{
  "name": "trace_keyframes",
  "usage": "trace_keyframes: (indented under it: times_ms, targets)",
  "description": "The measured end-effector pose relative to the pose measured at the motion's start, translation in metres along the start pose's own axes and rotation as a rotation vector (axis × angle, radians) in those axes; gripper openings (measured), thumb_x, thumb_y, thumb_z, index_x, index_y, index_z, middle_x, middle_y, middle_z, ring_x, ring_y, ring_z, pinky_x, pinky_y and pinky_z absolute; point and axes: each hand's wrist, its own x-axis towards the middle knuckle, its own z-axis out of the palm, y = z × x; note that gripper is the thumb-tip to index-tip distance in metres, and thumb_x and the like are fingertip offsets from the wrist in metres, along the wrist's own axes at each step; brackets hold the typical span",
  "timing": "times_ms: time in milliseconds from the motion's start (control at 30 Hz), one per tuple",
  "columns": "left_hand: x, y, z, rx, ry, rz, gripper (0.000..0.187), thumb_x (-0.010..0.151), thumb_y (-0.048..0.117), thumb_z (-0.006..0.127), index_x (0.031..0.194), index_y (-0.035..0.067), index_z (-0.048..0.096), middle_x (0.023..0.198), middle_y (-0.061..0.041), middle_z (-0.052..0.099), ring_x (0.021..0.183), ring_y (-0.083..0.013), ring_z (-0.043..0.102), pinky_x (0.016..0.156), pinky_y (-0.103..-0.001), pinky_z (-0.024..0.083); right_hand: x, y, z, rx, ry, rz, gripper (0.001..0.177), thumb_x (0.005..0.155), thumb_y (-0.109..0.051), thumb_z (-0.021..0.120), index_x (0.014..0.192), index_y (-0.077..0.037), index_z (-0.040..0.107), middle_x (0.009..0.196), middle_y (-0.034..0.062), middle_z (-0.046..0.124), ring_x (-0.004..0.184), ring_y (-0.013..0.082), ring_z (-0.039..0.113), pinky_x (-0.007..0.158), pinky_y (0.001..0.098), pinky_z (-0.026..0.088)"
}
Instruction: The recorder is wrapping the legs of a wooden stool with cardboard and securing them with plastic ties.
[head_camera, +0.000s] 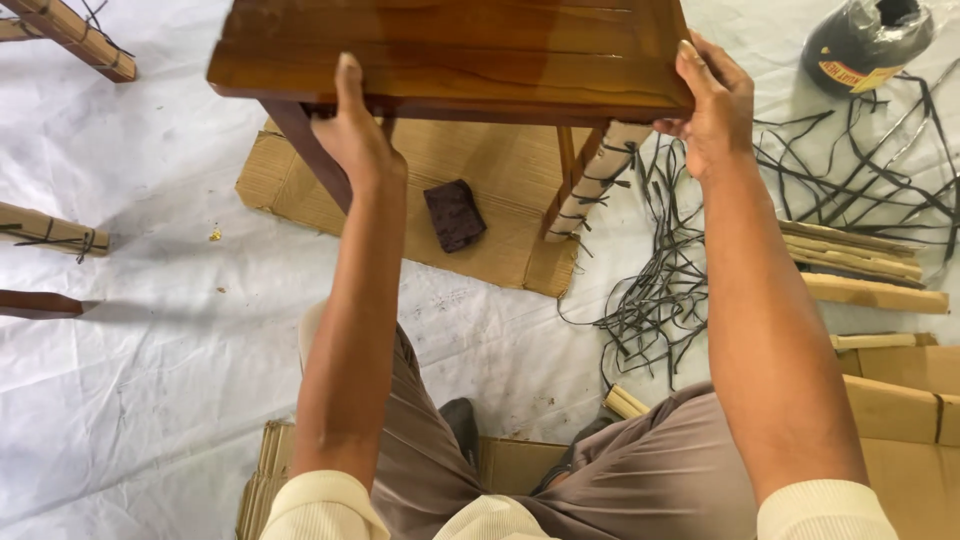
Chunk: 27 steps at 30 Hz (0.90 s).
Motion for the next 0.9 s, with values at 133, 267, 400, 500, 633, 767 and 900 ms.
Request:
trace_keyframes:
  times_ms: [133, 267, 400, 500, 633, 767, 900]
  targets:
    - [-0.007, 0.013, -0.019, 0.203, -0.026, -0.094, 0.072, 0.080, 0.048, 0.079, 0.130, 0.004, 0.051, 0.122, -0.010, 0.064, 0.107, -0.0231, 0.063, 0.079, -0.043, 0.055, -0.008, -0.007, 0.005, -0.047, 0.047, 0.030, 0.047, 0.105, -0.037, 0.068, 0.147, -0.016, 0.063, 0.129, 0.0064, 0.070, 0.084, 0.0095, 0.073, 0.058, 0.0264, 0.062]
    - [-0.022, 0.029, -0.051, 0.471, -0.180, -0.099, 0.089, 0.079, 0.061, 0.077, 0.140, 0.003, 0.049, 0.126, -0.005, 0.062, 0.105, -0.0162, 0.060, 0.076, -0.037, 0.051, -0.012, -0.006, 0.011, -0.088, 0.088, 0.038, 0.044, 0.108, -0.041, 0.061, 0.147, -0.020, 0.062, 0.123, 0.0039, 0.071, 0.066, 0.0081, 0.060, 0.057, 0.0262, 0.058]
    - [-0.023, 0.001, -0.118, 0.536, -0.230, -0.086, 0.082, 0.087, 0.050, 0.077, 0.147, 0.001, 0.051, 0.113, -0.012, 0.062, 0.087, -0.0171, 0.057, 0.072, -0.035, 0.050, -0.011, -0.004, 0.008, -0.077, 0.077, 0.011, 0.043, 0.109, -0.042, 0.057, 0.145, -0.020, 0.064, 0.119, -0.0031, 0.071, 0.056, 0.0050, 0.049, 0.052, 0.0241, 0.055]
    - [0.039, -0.084, -0.210, 0.513, -0.167, -0.090, 0.062, 0.095, 0.034, 0.077, 0.143, -0.002, 0.059, 0.121, -0.014, 0.067, 0.100, -0.0184, 0.061, 0.084, -0.033, 0.050, -0.012, -0.006, 0.013, -0.019, 0.086, -0.001, 0.042, 0.109, -0.040, 0.058, 0.143, -0.016, 0.065, 0.108, -0.0018, 0.070, 0.053, 0.0050, 0.048, 0.051, 0.0243, 0.053]
    - [0.042, -0.054, -0.203, 0.684, -0.066, -0.051, 0.054, 0.095, 0.024, 0.076, 0.138, -0.001, 0.058, 0.133, -0.014, 0.068, 0.116, -0.0208, 0.067, 0.095, -0.032, 0.055, -0.012, -0.002, 0.016, 0.042, 0.082, -0.035, 0.040, 0.111, -0.038, 0.059, 0.140, -0.011, 0.066, 0.101, -0.0001, 0.069, 0.052, 0.0060, 0.048, 0.048, 0.0251, 0.049]
    - [0.038, -0.044, -0.206, 0.897, -0.043, -0.050, 0.059, 0.089, 0.020, 0.077, 0.140, 0.003, 0.054, 0.135, -0.014, 0.063, 0.117, -0.0249, 0.065, 0.094, -0.036, 0.055, -0.020, 0.007, 0.015, 0.042, 0.121, -0.074, 0.042, 0.114, -0.037, 0.056, 0.141, -0.008, 0.068, 0.099, 0.0007, 0.070, 0.050, 0.0061, 0.043, 0.048, 0.0251, 0.046]
    - [0.057, -0.067, -0.219, 1.016, -0.095, -0.024, 0.062, 0.083, 0.017, 0.075, 0.140, 0.003, 0.054, 0.134, -0.015, 0.063, 0.116, -0.0291, 0.065, 0.093, -0.039, 0.054, -0.021, 0.015, 0.011, 0.068, 0.121, -0.128, 0.048, 0.117, -0.040, 0.047, 0.146, -0.008, 0.068, 0.090, 0.0010, 0.065, 0.051, 0.0064, 0.039, 0.051, 0.0254, 0.045]
